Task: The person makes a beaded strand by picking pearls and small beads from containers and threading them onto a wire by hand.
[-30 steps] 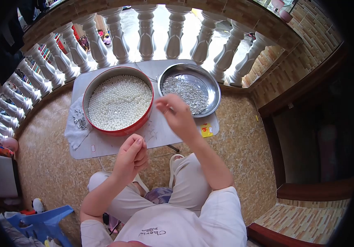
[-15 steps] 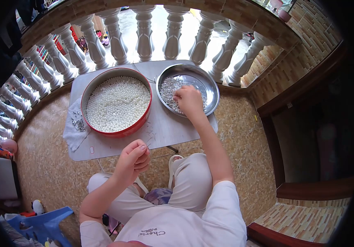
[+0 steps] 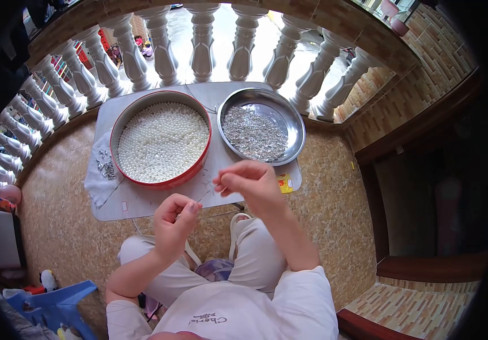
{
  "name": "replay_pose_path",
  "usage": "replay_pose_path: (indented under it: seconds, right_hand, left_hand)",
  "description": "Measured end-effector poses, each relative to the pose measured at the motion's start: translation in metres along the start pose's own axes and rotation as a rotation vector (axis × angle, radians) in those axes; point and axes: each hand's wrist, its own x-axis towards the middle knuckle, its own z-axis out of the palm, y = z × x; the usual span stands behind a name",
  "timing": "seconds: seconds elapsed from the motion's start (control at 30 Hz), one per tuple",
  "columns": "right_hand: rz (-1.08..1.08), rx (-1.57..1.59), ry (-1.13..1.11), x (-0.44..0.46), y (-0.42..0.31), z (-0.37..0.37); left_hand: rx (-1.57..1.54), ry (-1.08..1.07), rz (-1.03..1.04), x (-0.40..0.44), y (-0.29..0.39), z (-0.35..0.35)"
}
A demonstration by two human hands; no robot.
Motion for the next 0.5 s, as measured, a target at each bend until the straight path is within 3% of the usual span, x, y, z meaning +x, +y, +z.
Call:
replay_pose_path:
  seconds: [0.2,0.5]
  right_hand:
    - [-0.043,0.336,-0.042,-0.029,0.032,0.024]
    - [-0.060,0.358,-0.116,-0.024,0.039,0.025]
  left_hand:
    - [0.175,-0.001,0.170,-0.005,0.004,-0.002]
    - [0.012,-0.051,0.149,0.002,-0.007,0.001]
